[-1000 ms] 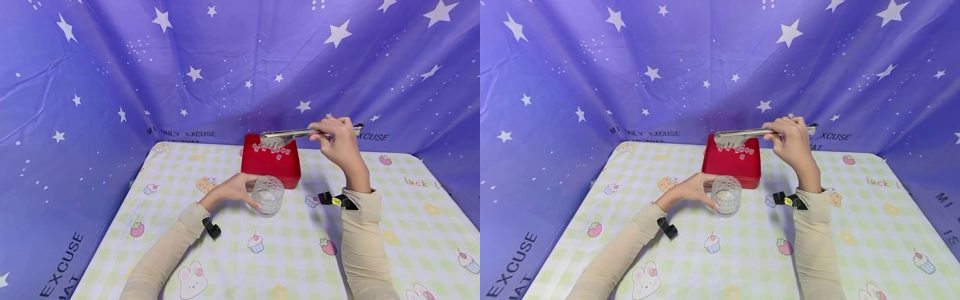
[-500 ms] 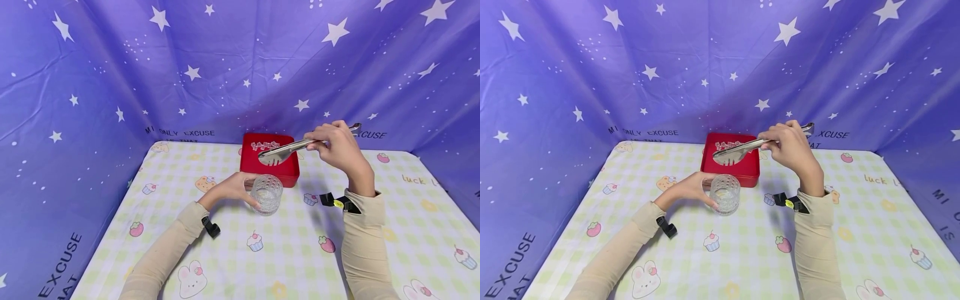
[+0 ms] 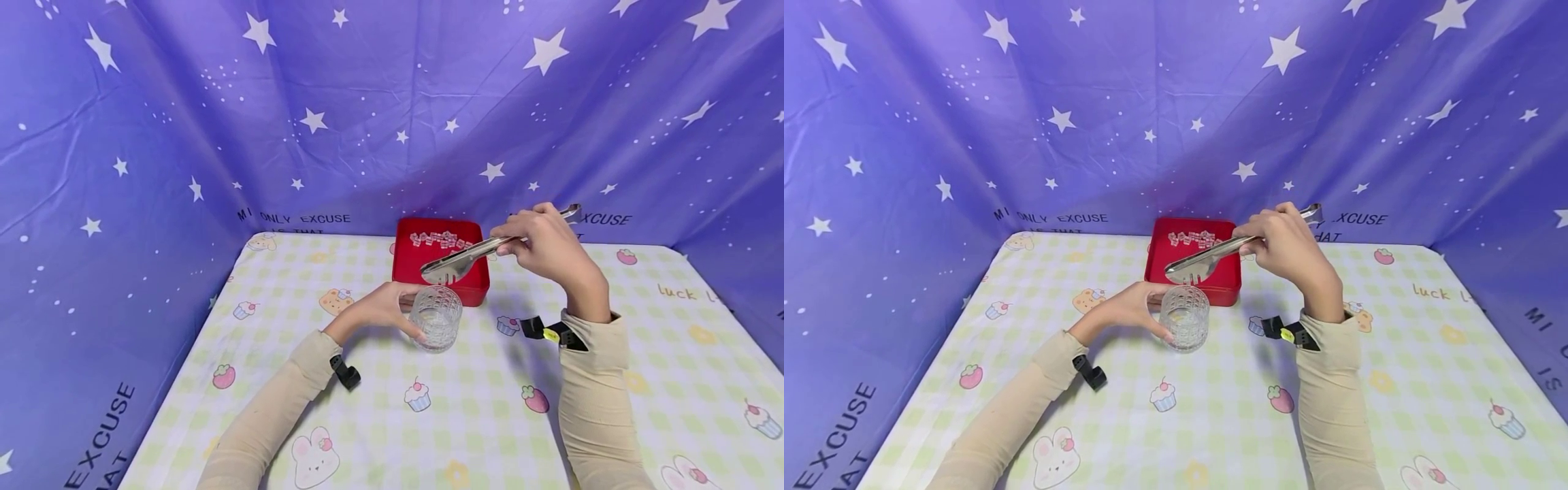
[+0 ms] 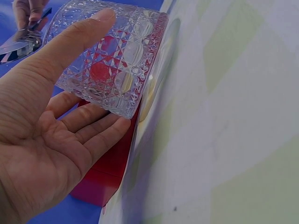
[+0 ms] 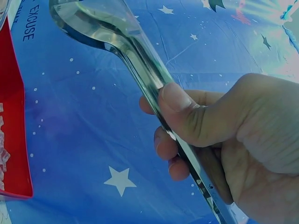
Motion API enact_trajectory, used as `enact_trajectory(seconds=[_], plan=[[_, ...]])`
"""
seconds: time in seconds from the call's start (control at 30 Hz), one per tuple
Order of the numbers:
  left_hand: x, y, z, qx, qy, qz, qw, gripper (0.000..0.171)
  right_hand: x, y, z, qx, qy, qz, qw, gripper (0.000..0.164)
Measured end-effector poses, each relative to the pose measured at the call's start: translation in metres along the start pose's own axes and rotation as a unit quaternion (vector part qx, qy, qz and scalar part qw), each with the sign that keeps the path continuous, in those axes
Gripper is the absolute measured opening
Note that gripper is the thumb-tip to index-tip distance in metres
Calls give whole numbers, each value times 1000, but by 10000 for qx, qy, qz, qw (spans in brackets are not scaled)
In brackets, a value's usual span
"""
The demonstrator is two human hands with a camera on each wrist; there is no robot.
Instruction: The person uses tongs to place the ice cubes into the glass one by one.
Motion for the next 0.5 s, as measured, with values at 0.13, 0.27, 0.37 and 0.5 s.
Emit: enact_trajectory(seconds=[0.13, 0.27, 0.37, 0.5], plan=[[0, 0, 1, -1, 30, 33, 10000, 85, -1, 0, 1, -76, 7, -11, 10000, 19], [0, 0, 1, -11, -12, 24, 10000, 86, -1, 0, 1, -187, 59, -32, 9998, 20], [-1, 0, 0, 21, -169, 11, 9999, 87, -2, 0, 2, -276, 93, -36, 9996, 20], [0, 0, -1, 76, -381, 8, 9992, 87, -2, -1, 3, -338, 123, -40, 9993, 20]])
Point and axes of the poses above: each hand's wrist, its own y-axis away from the middle knuckle, its own z-axis out of the palm, x = y × z, the point moved 3 cm from there along -y, towards the middle knuckle, and after that the axes turned 1 degree about z, right-handed, at the moved point
